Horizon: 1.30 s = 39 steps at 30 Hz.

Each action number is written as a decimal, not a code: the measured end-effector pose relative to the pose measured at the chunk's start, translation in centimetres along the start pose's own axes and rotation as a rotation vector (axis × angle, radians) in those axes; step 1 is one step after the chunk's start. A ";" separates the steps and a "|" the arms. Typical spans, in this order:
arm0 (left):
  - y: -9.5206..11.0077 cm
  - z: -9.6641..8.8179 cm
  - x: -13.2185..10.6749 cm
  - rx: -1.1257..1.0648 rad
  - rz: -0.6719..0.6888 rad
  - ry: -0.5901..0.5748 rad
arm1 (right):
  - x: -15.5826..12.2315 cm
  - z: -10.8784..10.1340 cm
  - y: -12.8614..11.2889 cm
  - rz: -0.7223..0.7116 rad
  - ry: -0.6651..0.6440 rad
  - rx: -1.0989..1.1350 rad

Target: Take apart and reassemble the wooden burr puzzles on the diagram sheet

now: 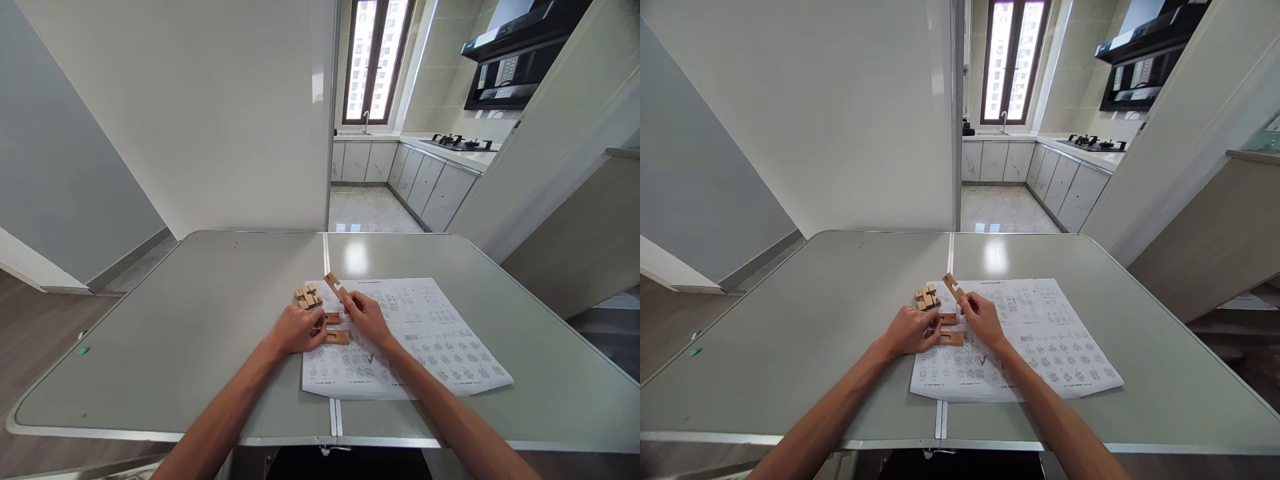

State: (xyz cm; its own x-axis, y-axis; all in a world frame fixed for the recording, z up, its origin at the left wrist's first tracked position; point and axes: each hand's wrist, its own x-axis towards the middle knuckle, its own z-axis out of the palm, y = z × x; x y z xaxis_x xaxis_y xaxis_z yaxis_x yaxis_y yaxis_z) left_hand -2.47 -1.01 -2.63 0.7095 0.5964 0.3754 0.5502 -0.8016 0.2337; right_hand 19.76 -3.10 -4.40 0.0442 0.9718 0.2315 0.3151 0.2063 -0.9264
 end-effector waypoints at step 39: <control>-1.1 -0.3 0.1 0.048 -0.036 0.183 | -0.4 0.7 0.1 0.008 -0.143 0.182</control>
State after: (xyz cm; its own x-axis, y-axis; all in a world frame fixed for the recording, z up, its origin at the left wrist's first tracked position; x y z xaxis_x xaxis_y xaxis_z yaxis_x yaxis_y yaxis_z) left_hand -3.13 -0.11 -2.61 0.5995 0.6037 0.5254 0.5973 -0.7745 0.2083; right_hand 19.15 -3.38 -4.81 -0.0933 0.9770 0.1917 0.1388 0.2034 -0.9692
